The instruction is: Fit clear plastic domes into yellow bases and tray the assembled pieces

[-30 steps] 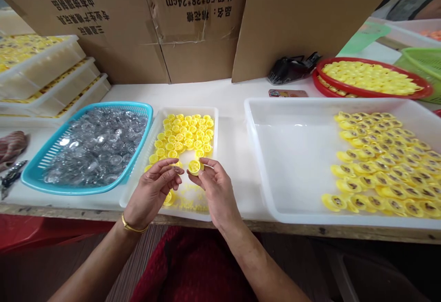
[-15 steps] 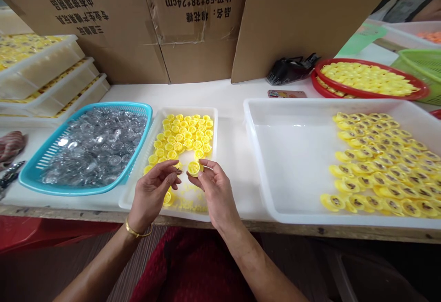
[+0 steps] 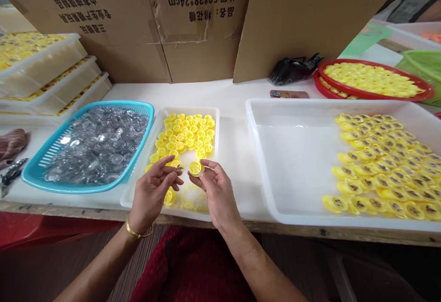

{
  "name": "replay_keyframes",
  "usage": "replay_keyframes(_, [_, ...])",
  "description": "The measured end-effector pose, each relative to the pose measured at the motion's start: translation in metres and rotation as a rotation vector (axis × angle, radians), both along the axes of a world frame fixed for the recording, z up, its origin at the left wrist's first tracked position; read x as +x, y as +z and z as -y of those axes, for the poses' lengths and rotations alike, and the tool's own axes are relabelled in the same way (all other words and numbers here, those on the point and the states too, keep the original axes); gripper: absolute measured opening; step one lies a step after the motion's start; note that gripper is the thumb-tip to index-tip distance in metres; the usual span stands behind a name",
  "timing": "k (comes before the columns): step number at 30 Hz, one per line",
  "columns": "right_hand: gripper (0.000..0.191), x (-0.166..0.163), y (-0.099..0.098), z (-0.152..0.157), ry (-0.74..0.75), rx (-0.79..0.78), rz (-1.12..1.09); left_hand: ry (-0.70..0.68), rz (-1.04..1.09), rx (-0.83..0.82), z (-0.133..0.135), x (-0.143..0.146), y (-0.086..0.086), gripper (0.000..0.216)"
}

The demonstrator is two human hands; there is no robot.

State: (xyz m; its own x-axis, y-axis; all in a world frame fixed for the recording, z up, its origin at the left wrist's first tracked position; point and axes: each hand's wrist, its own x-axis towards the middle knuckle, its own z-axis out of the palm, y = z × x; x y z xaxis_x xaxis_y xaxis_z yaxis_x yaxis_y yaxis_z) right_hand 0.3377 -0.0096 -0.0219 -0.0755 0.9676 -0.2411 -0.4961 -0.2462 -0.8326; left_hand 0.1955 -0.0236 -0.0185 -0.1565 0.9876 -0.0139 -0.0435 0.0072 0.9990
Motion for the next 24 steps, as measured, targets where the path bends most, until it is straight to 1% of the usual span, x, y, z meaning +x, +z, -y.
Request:
replay_keyframes(5, [0.027,0.0004,-0.0011,-0.0009,0.007,0.009,-0.019,-0.009,0.362,-0.199,-0.0046,-0.0008,0.007,0.039])
replay_keyframes(8, [0.027,0.0004,-0.0013,-0.0014,0.01,0.006,-0.028,-0.009,0.476,-0.26,-0.0067,-0.0001,0.0081,0.039])
replay_keyframes(12, [0.028,0.0002,-0.0008,-0.0018,0.011,-0.003,-0.031,-0.009,0.522,-0.294,-0.0082,0.0024,0.0052,0.037])
replay_keyframes(20, [0.029,-0.0001,-0.0012,-0.0022,0.008,0.005,-0.04,0.008,0.557,-0.294,-0.0077,0.0044,0.0006,0.037])
replay_keyframes(24, [0.029,-0.0003,-0.0024,-0.0025,0.002,0.009,-0.043,0.008,0.508,-0.269,-0.0066,0.0054,-0.001,0.038])
